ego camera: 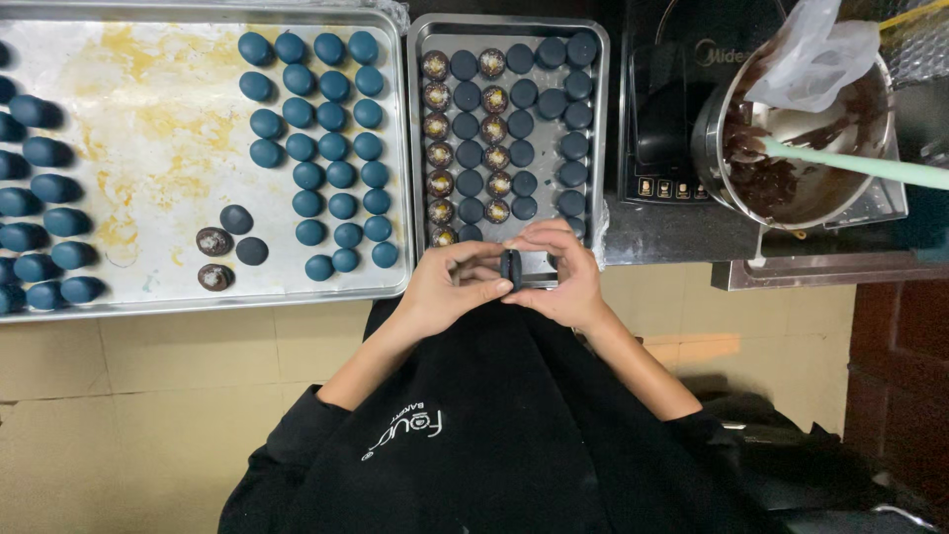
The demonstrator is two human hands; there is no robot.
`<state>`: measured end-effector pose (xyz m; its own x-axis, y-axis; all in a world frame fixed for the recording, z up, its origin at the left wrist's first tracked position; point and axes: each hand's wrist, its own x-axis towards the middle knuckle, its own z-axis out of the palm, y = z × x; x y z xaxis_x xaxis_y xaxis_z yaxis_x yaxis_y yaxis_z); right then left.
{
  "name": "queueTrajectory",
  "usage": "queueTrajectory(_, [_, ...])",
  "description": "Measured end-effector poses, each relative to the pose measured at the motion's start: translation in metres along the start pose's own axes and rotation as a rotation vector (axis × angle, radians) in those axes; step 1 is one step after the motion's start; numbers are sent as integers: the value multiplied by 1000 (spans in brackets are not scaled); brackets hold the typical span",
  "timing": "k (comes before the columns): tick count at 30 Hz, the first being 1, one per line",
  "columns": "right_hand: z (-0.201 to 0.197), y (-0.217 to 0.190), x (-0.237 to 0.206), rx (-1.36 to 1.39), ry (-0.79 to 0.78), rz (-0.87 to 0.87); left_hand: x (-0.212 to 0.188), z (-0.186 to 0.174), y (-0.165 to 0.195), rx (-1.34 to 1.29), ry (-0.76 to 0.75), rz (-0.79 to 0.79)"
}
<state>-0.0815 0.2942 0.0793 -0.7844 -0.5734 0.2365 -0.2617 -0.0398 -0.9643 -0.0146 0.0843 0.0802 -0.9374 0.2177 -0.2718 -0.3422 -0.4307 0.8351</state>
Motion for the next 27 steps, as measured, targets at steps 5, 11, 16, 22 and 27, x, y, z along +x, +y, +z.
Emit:
queueTrajectory(5, [-4,0,-1,-50,-12,-2,1,5,0,81,29,-7])
queueTrajectory(11, [-8,1,-3,-89,8,22,4,8,-1,121,38,-6])
queueTrajectory(16, [-13,0,0,-208,-25,-13,7,7,-8,102,42,5])
queueTrajectory(22, [-30,7,14,-103,-39,113,16,5,-18,34,59,81])
queueTrajectory(27, [-68,43,59,-865,90,229,16,-10,-20,68,145,55])
